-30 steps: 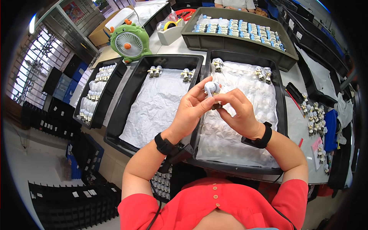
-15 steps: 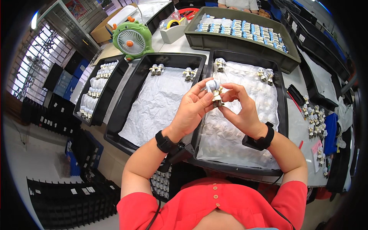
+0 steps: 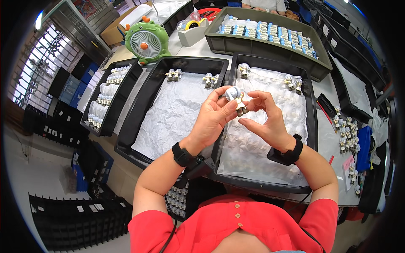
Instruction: The person picks up small cylindrical objects from a tray and uses a small tool to adjust or clean the top of each object. They then place the objects back into the tray in an organized manner, repeating the process for multiple items.
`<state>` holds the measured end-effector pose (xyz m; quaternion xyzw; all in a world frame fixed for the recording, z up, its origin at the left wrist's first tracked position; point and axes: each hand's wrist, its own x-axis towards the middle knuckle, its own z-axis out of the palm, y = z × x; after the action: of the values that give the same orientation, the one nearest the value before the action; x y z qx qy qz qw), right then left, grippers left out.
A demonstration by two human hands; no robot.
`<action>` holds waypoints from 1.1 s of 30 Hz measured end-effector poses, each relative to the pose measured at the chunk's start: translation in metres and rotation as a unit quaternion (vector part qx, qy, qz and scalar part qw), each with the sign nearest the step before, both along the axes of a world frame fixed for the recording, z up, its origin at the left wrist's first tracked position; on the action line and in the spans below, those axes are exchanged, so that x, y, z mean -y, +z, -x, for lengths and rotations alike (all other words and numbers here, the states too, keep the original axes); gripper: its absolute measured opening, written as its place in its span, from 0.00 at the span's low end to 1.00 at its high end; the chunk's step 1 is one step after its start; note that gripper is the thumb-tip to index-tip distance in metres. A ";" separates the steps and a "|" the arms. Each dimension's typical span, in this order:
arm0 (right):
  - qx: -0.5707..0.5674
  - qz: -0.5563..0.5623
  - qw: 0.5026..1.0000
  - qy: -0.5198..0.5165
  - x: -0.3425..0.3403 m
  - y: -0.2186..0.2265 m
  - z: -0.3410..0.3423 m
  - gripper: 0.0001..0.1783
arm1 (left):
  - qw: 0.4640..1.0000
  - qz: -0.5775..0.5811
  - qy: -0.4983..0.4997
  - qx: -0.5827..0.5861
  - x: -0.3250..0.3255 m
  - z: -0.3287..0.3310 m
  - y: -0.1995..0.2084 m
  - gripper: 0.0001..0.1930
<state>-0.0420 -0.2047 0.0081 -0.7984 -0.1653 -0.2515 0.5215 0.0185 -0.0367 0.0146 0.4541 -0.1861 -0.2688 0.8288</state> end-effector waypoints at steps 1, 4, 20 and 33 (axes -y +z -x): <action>0.014 0.015 1.000 -0.005 0.000 0.000 0.000 0.31 | 1.000 -0.003 0.005 0.006 0.001 0.001 0.001 0.24; 0.045 0.059 0.997 -0.018 0.000 0.000 0.000 0.30 | 0.996 -0.036 0.031 0.081 0.002 0.004 -0.002 0.25; -0.145 -0.171 0.971 0.088 -0.003 -0.013 0.001 0.28 | 0.962 -0.102 0.117 0.225 0.005 0.007 0.000 0.22; -0.148 -0.036 0.986 0.062 0.003 -0.012 0.000 0.32 | 0.973 -0.211 0.066 0.064 -0.010 -0.071 -0.008 0.20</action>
<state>-0.0418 -0.2076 -0.0036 -0.7954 -0.1267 -0.1037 0.5835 0.0896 -0.0266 0.0064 0.6459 -0.1477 -0.2172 0.7168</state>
